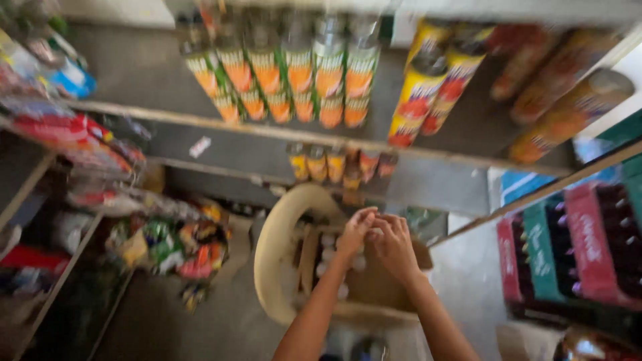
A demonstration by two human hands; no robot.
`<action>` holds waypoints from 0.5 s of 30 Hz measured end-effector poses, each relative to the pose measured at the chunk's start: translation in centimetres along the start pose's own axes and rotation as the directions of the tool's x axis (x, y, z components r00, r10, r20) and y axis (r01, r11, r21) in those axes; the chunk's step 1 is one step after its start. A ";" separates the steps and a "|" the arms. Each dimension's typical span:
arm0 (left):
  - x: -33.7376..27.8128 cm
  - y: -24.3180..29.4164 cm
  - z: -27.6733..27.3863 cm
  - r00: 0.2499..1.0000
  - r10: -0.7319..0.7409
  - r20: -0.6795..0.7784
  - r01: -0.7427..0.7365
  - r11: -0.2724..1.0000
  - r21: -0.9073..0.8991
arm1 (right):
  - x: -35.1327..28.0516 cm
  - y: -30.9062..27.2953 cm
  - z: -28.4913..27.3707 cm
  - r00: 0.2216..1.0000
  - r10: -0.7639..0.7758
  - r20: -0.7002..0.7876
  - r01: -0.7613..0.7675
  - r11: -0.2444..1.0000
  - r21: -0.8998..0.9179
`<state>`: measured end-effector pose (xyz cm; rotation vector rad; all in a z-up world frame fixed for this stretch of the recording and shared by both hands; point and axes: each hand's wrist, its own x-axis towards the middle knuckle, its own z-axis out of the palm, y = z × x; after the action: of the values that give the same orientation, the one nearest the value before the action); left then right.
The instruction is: Stocking canned goods from a cardboard box onto grocery store shelves.
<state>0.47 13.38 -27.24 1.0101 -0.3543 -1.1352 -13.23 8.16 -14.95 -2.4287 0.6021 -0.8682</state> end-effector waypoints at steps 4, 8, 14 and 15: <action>-6.4 -5.7 -4.0 0.963 -0.169 -0.211 0.239 0.895 0.376 | -8.4 3.0 6.7 0.945 0.127 0.302 -0.138 0.990 0.018; -9.7 -13.7 -9.7 0.967 -0.149 -0.205 0.251 0.665 0.703 | -18.3 6.7 14.7 0.810 0.267 0.522 -0.261 0.962 -0.086; -12.4 -17.2 -12.2 0.876 -0.341 -0.341 0.409 0.152 0.900 | -21.3 5.5 18.7 0.475 0.588 0.655 -0.587 0.766 -0.262; -12.1 -16.5 -11.9 0.861 -0.382 -0.337 0.386 0.058 0.921 | -20.1 5.0 18.7 0.270 0.731 0.627 -0.687 0.602 -0.406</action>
<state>-6.09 28.67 -44.10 2.4471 -0.9462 -1.3581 -15.86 20.73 -39.72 -1.8863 1.2141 0.5671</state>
